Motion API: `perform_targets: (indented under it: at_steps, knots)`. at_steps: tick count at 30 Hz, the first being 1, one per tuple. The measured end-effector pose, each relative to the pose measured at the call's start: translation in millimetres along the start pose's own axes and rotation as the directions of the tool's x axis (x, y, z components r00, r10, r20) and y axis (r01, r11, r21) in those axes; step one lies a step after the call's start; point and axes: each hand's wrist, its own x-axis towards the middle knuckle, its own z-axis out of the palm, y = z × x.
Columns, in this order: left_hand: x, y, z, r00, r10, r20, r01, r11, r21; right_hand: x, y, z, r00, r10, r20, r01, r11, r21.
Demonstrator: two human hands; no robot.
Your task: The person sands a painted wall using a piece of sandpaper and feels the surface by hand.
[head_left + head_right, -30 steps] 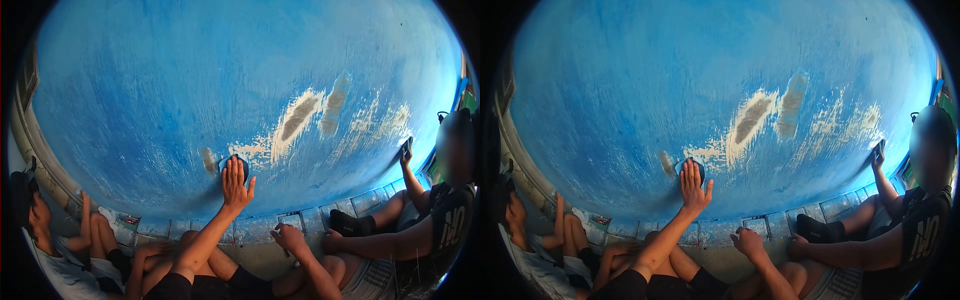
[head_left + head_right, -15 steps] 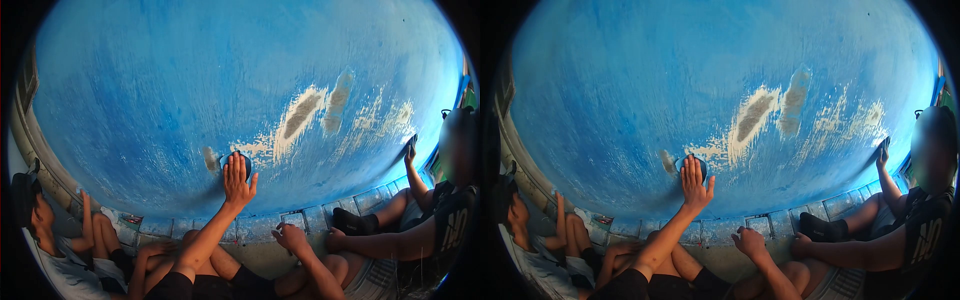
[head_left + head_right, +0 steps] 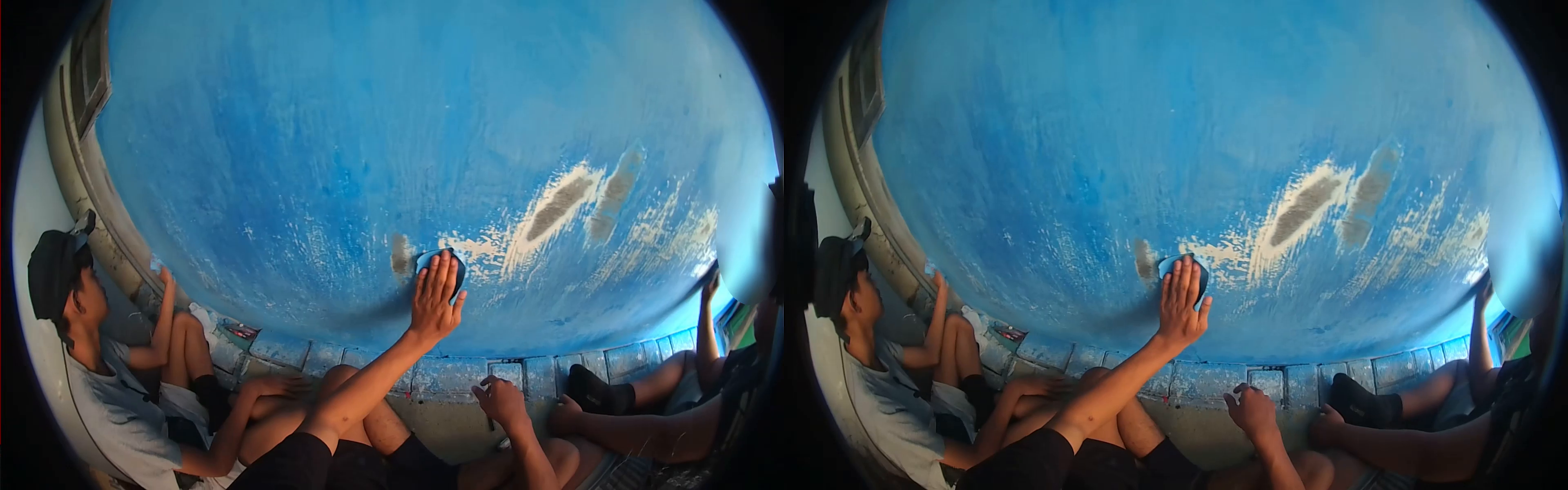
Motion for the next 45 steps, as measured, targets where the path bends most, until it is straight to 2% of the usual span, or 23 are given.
perform_targets:
  at_steps: [7,9,14,21,25,32,39,45]
  knots:
    - [-2,-2,1,0.998,0.014,0.064,-0.015,1.0,0.021,1,-1,-2,1.0,0.024,0.019,-0.024,1.0,-0.006]
    - [-2,0,-1,0.999,0.006,0.042,-0.006,1.0,0.014,2,-2,0,0.999,0.036,0.03,-0.034,0.997,-0.076]
    - [-1,0,-3,1.0,0.003,0.011,-0.003,1.0,0.002,3,3,5,0.999,0.032,0.027,-0.03,0.997,-0.067]
    - [-2,-1,-5,0.996,0.012,0.094,-0.013,1.0,0.017,1,0,0,0.999,0.026,0.025,-0.026,1.0,-0.01]
    - [-1,0,-6,0.996,0.022,0.083,-0.023,1.0,0.007,3,5,7,1.0,0.005,-0.019,-0.006,0.998,-0.068]
    - [-1,-1,-6,0.994,0.013,0.105,-0.012,1.0,-0.004,3,6,5,0.999,0.025,0.046,-0.024,0.999,-0.027]
    - [-1,-2,-5,0.999,0.016,0.042,-0.017,1.0,0.019,1,1,1,0.995,0.06,0.083,-0.058,0.998,-0.033]
    - [-3,-4,-4,0.995,0.019,0.096,-0.02,1.0,0.018,-1,-5,-6,0.994,0.061,0.087,-0.055,0.996,-0.068]
